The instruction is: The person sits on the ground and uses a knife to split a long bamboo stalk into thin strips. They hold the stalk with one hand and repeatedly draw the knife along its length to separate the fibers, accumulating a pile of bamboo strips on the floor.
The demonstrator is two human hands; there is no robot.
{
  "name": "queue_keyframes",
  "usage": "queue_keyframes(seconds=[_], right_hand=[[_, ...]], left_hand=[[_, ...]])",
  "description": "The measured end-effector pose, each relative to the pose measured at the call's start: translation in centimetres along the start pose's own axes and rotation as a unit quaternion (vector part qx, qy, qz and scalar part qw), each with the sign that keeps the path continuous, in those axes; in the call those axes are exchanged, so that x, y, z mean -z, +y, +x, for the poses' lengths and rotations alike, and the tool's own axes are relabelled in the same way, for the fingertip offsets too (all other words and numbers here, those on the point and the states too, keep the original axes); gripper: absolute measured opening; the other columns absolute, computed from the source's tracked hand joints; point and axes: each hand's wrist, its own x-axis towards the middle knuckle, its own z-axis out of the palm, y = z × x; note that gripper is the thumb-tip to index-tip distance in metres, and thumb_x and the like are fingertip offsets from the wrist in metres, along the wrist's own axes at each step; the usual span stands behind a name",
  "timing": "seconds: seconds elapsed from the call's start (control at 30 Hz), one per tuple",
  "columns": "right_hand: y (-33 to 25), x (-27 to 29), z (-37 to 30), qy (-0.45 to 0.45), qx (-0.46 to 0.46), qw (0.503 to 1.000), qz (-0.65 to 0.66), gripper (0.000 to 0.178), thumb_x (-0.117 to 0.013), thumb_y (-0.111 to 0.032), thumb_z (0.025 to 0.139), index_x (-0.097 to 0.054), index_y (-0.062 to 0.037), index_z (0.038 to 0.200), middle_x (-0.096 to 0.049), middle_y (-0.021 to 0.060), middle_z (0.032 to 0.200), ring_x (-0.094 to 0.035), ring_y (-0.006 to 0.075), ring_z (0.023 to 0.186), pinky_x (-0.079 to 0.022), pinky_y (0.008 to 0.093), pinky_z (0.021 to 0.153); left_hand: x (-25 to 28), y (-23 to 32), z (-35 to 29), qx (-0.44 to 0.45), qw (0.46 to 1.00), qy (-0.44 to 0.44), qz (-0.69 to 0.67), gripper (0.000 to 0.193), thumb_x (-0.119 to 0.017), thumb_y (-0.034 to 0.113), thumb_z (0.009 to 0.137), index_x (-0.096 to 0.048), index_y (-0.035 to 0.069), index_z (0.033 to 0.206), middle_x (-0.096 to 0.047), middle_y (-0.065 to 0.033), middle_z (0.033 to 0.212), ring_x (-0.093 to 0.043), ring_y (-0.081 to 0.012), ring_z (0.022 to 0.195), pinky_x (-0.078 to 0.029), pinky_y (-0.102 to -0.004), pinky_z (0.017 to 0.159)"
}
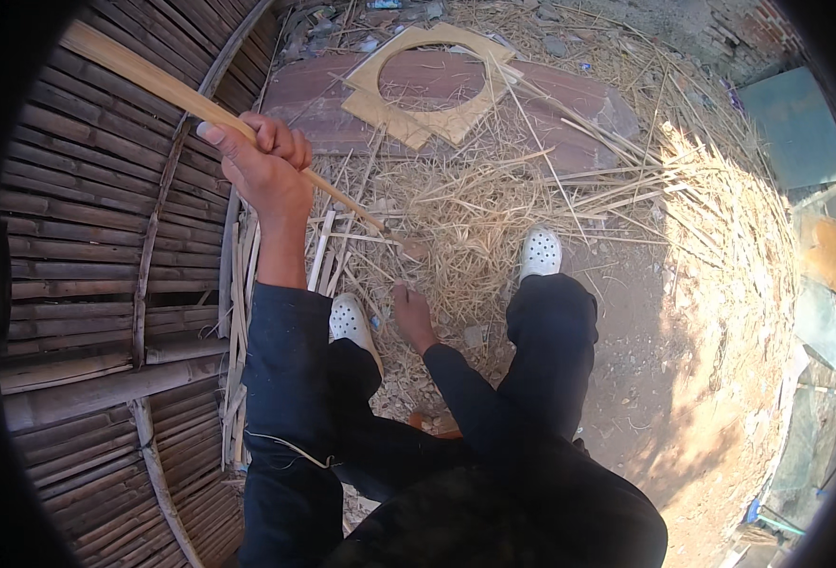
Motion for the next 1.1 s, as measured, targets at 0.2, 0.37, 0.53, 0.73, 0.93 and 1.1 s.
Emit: queue_keyframes(seconds=[0.2,0.37,0.53,0.73,0.93,1.1], right_hand=[[1.4,-1.6,2.4,-0.002,0.059,0.997,0.057,0.052,-0.041,-0.045,0.097,-0.040,-0.0087,0.060,-0.036,-0.0030,0.049,-0.035,0.0070,0.043,-0.030,0.0260,0.041],[-2.1,-2.2,0.6,-0.035,0.122,0.991,0.033,0.052,-0.040,-0.043,0.098,-0.043,-0.0055,0.062,-0.036,-0.0016,0.050,-0.034,0.0086,0.047,-0.031,0.0285,0.045],[-1.2,-1.8,2.2,0.005,0.092,0.995,-0.039,0.052,-0.040,-0.042,0.098,-0.047,-0.0025,0.065,-0.037,0.0004,0.050,-0.035,0.0108,0.047,-0.032,0.0304,0.046],[-3.8,-2.3,0.6,-0.054,0.181,0.982,-0.002,0.059,-0.038,-0.049,0.096,-0.045,-0.0027,0.061,-0.040,0.0015,0.047,-0.042,0.0140,0.041,-0.035,0.0315,0.042],[0.1,-1.3,3.3,0.019,0.068,0.997,-0.009,0.059,-0.041,-0.049,0.095,-0.043,-0.0036,0.058,-0.039,0.0020,0.046,-0.040,0.0140,0.041,-0.033,0.0331,0.043],[-7.8,-2.4,-0.4,-0.032,0.205,0.978,-0.015,0.056,-0.043,-0.045,0.096,-0.046,-0.0010,0.061,-0.040,0.0056,0.048,-0.041,0.0150,0.047,-0.035,0.0355,0.048]], left_hand=[[1.1,-0.3,0.9,0.028,0.999,0.007,-0.036,0.062,-0.032,0.072,0.086,-0.030,0.013,0.067,-0.022,0.0026,0.053,-0.019,-0.0096,0.044,-0.019,-0.0266,0.043],[3.0,0.1,2.6,0.007,1.000,0.029,0.000,0.061,-0.031,0.072,0.086,-0.029,0.014,0.068,-0.019,0.0029,0.054,-0.017,-0.0103,0.044,-0.018,-0.0264,0.043],[4.2,0.5,3.2,0.037,0.995,0.076,-0.050,0.061,-0.030,0.071,0.087,-0.028,0.014,0.066,-0.018,0.0029,0.053,-0.015,-0.0108,0.046,-0.017,-0.0274,0.045],[6.4,0.4,4.2,0.049,0.996,0.038,-0.063,0.060,-0.030,0.070,0.088,-0.031,0.013,0.068,-0.022,0.0020,0.053,-0.019,-0.0101,0.044,-0.018,-0.0261,0.043],[6.4,0.9,4.1,0.071,0.991,0.081,-0.079,0.060,-0.027,0.070,0.089,-0.029,0.014,0.067,-0.018,0.0029,0.052,-0.014,-0.0108,0.046,-0.016,-0.0269,0.046],[7.0,0.1,4.7,0.056,0.994,0.055,-0.077,0.060,-0.030,0.069,0.088,-0.032,0.013,0.067,-0.022,0.0022,0.052,-0.018,-0.0103,0.044,-0.019,-0.0267,0.044]])
